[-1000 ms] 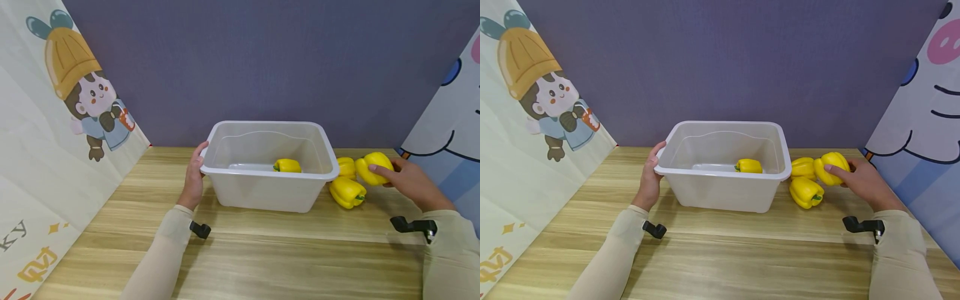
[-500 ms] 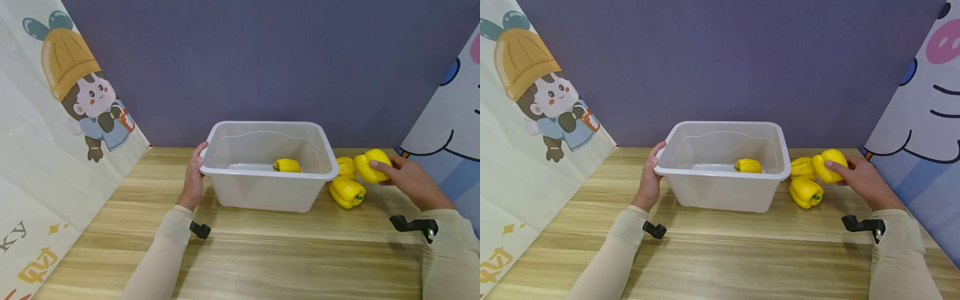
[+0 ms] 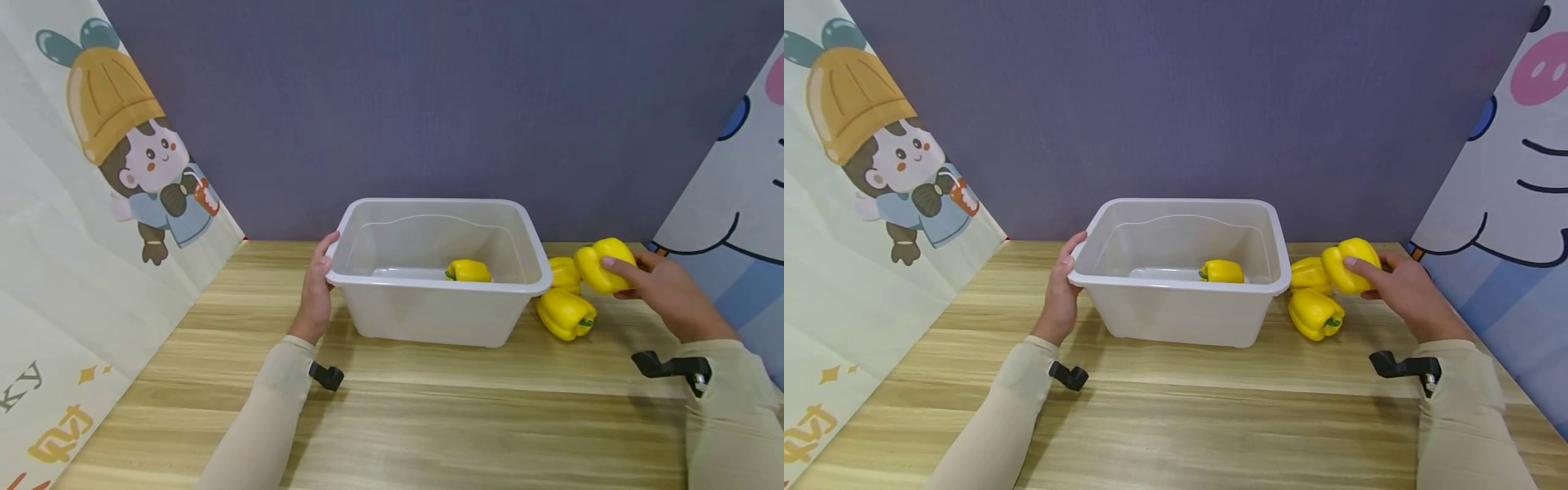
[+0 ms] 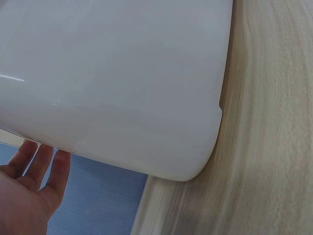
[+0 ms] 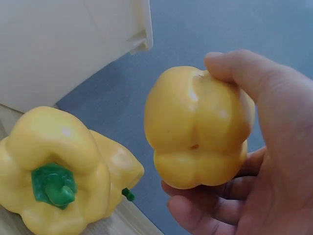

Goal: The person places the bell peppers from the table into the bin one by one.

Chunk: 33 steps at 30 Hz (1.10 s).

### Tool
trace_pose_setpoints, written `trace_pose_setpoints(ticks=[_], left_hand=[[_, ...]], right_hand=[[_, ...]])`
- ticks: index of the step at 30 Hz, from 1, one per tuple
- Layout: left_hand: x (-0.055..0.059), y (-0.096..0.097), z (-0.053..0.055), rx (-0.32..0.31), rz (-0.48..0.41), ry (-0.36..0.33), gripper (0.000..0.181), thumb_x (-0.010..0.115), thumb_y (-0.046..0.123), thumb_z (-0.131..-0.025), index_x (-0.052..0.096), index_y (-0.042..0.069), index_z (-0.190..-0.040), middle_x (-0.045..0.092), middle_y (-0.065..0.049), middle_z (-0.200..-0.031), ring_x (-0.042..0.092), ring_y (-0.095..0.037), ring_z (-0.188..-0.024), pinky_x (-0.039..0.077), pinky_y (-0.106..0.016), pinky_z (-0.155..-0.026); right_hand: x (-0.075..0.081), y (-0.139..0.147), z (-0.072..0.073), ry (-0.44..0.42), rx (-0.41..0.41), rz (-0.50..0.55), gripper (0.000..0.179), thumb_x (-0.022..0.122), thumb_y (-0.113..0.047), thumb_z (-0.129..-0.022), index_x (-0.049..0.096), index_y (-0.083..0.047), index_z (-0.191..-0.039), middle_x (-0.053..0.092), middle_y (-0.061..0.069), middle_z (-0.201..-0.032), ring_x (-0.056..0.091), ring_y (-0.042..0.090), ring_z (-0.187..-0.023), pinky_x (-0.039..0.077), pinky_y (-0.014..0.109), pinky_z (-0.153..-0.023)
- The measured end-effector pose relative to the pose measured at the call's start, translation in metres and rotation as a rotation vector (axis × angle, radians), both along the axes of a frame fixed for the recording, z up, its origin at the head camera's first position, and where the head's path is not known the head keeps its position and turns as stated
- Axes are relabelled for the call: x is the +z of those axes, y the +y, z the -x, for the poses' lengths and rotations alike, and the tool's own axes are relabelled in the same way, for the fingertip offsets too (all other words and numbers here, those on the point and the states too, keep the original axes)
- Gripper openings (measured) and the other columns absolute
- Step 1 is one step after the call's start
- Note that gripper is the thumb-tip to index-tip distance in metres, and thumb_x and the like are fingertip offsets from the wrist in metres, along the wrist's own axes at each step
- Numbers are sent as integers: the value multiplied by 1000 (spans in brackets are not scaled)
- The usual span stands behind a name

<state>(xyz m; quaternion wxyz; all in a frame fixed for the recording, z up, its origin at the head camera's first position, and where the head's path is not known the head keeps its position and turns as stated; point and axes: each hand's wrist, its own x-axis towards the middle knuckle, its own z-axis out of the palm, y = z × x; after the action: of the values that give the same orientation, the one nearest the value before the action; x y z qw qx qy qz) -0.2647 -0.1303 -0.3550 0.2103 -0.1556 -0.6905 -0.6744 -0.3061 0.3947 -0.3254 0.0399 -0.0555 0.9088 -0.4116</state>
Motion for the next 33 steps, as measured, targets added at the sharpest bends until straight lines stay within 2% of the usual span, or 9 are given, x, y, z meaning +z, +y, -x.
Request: trace_pose_setpoints(ticks=[3, 6, 14, 25, 33], left_hand=[[0, 0, 0, 0, -1, -1, 57, 28, 32, -101, 38, 12, -153, 49, -26, -131, 50, -34, -111, 43, -33, -89], [0, -1, 0, 1, -3, 1, 57, 28, 33, -101, 38, 12, -153, 50, -26, -130, 52, -29, -109, 43, -33, -89], [-1, -2, 1, 1, -9, -2, 57, 28, 32, -101, 38, 12, -153, 50, -26, -130, 47, -43, -112, 43, -33, -88], [0, -2, 1, -4, -8, 2, 57, 28, 30, -100, 38, 11, -153, 50, -27, -129, 49, -39, -111, 43, -33, -88], [0, -1, 1, -1, -15, -3, 57, 28, 30, -100, 38, 11, -152, 51, -26, -128, 47, -43, -111, 43, -33, -87]], right_hand=[[2, -2, -1, 2, 5, 0, 90, 44, -61, -99, 25, 8, -153, 41, 26, -142, 55, -4, -87, 53, 21, -71], [4, -5, -2, 11, 7, 4, 90, 45, -61, -98, 24, 6, -154, 40, 24, -143, 54, -5, -89, 53, 21, -72], [7, -12, -6, 40, -12, 21, 83, 47, -60, -98, 32, 4, -149, 42, 20, -139, 54, -1, -90, 53, 20, -72], [10, -15, -6, 46, -38, 55, 85, 49, -59, -98, 31, 8, -147, 43, 20, -136, 55, -3, -87, 53, 19, -70], [12, -19, -8, 48, -56, 59, 86, 50, -57, -98, 30, 10, -148, 43, 22, -137, 55, -3, -85, 52, 19, -69]])
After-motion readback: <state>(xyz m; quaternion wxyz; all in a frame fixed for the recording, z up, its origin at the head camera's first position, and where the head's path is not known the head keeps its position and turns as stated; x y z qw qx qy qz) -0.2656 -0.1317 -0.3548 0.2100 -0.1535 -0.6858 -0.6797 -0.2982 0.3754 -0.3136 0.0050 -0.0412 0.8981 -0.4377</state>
